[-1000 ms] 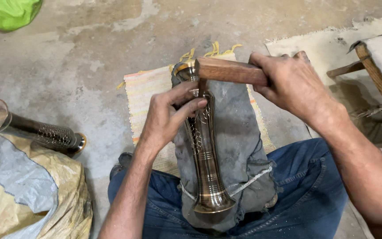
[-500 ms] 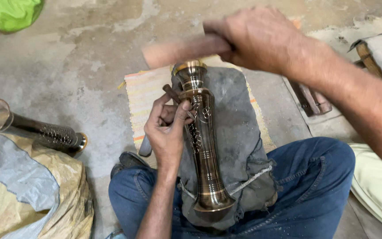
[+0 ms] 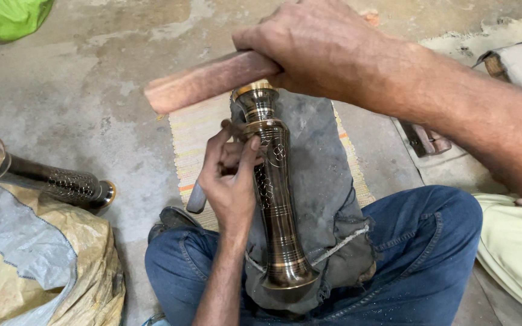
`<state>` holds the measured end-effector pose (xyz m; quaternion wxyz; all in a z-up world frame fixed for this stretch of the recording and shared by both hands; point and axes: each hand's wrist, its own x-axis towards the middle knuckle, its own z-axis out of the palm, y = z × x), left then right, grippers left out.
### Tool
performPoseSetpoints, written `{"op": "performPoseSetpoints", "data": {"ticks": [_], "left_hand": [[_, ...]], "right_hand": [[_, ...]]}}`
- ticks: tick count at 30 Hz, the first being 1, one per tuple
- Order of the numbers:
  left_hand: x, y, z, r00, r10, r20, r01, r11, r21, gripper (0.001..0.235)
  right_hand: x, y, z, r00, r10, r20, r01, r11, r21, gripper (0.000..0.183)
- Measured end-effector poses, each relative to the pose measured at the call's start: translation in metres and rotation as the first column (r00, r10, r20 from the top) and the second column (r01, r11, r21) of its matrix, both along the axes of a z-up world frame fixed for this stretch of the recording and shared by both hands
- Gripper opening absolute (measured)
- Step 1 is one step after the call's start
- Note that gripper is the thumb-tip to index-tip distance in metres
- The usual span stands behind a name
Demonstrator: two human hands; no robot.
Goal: The person sits on the floor and uses a wooden mallet and metal chisel to engrave a decorative pattern onto a brass vase. They repeatedly strike the chisel to create a floral design on the vase's surface.
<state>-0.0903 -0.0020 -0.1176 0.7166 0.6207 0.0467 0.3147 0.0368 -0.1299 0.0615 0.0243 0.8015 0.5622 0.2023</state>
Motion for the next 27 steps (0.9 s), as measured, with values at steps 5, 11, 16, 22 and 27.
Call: {"op": "performPoseSetpoints", "data": {"ticks": [5,11,16,22,27], "left_hand": [[0.007,0.011,0.016,0.986,-0.113,-0.119,0.119,0.992,0.047,0.041],[0.011,0.018,0.022,0.967,-0.208,-0.144,0.230,0.960,0.160,0.045],[0.023,0.031,0.037,0.914,-0.338,-0.225,0.398,0.855,0.332,0.042],[0.032,0.038,0.056,0.859,-0.365,-0.359,0.510,0.670,0.539,0.046],[0.035,0.041,0.066,0.838,-0.421,-0.347,0.541,0.560,0.628,0.042]], "right_hand": [[-0.009,-0.020,-0.006,0.994,-0.108,0.001,0.108,0.992,0.060,0.022],[-0.012,-0.058,-0.028,0.958,-0.272,-0.087,0.278,0.958,0.073,0.022],[-0.023,-0.089,-0.044,0.844,-0.463,-0.271,0.486,0.874,0.017,0.023],[-0.047,-0.117,-0.083,0.837,-0.489,-0.246,0.529,0.839,0.132,0.034],[-0.060,-0.125,-0.110,0.775,-0.479,-0.412,0.604,0.753,0.262,0.029]]}}
